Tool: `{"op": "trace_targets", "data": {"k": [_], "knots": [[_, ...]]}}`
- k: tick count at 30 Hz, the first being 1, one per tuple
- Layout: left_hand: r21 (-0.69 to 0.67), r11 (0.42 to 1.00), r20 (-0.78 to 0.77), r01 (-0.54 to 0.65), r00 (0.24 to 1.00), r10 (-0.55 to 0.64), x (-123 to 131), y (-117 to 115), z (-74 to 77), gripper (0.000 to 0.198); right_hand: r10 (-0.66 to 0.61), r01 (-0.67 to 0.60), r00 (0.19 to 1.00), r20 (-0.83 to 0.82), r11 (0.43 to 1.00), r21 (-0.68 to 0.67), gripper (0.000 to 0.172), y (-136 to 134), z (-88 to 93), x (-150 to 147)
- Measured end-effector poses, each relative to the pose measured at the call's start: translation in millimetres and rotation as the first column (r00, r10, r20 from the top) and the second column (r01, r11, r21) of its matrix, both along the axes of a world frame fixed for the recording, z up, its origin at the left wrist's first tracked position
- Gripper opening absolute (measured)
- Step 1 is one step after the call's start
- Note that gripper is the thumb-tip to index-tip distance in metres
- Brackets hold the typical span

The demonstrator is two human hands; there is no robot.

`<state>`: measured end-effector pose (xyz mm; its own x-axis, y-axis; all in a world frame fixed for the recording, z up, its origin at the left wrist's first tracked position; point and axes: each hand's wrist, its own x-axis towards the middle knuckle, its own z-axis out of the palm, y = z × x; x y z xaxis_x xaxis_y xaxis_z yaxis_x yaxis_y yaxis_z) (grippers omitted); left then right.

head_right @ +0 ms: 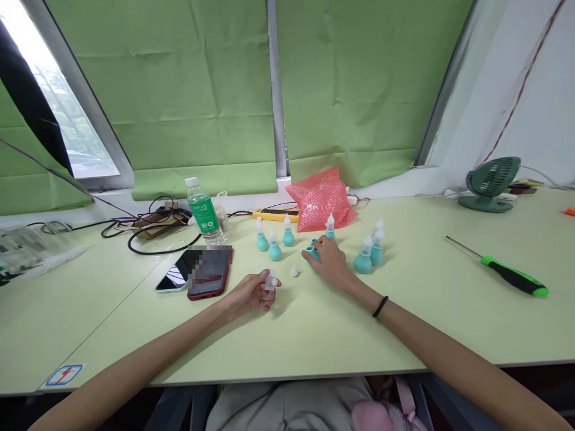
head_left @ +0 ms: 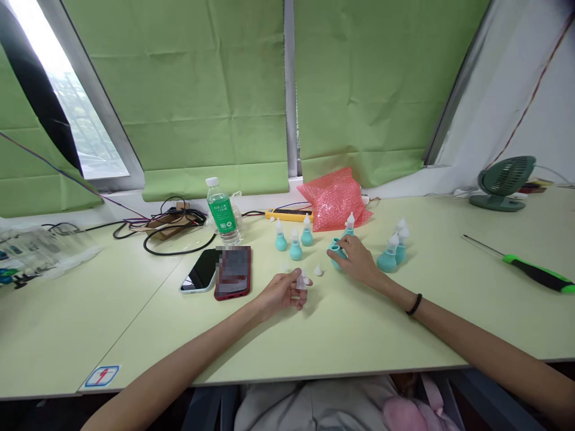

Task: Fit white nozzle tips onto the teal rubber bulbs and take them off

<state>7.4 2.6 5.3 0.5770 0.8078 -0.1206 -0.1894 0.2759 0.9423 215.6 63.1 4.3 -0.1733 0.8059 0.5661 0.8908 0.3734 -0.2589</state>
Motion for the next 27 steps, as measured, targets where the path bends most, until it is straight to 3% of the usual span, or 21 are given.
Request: {"op": "trace_targets", "data": {"k": [6, 9, 11, 13, 16, 19, 22, 27], "knots": [[0.004, 1.000, -0.009, 0.026, 1.000, -0.026, 0, -1, 1.7, 0.033, -0.026, 0.028, 0.999, 0.027, 0.997, -0.066, 0.026, 2, -3.9, -1], [0.016, 0.999, 0.011, 0.046, 0.999, -0.046, 0, -2, 2.7, 0.031, 0.006, 0.000, 0.999, -0.049, 0.994, 0.105, 0.024, 0, -2.5, 0], [0.004, 0.998, 0.048, 0.066, 0.997, -0.066, 0, -2, 2.7, 0.032, 0.154, -0.120, 0.982, -0.106, 0.953, 0.279, 0.025, -8, 1.1, -2], [-0.013, 0.996, 0.084, 0.092, 0.992, -0.091, -1, -1, 1.8, 0.034, 0.399, -0.327, 0.909, -0.123, 0.864, 0.382, 0.028, -22, 6.0, -8], [-0.050, 0.991, 0.116, 0.124, 0.986, -0.118, -2, -1, -0.6, 0.033, 0.653, -0.604, 0.745, -0.133, 0.746, 0.281, 0.050, -47, 10.3, -24], [-0.084, 0.987, 0.138, 0.139, 0.982, -0.126, -1, -3, -2.4, 0.030, 0.730, -0.704, 0.662, -0.169, 0.683, 0.195, 0.059, -61, 6.8, -39], [-0.099, 0.979, 0.159, 0.176, 0.974, -0.159, 1, -6, -2.7, 0.031, 0.735, -0.712, 0.637, -0.231, 0.677, 0.188, 0.047, -63, -0.4, -45], [-0.089, 0.978, 0.148, 0.187, 0.974, -0.172, 4, -8, -1.6, 0.034, 0.681, -0.651, 0.674, -0.285, 0.731, 0.205, 0.042, -61, -5.9, -43]]}}
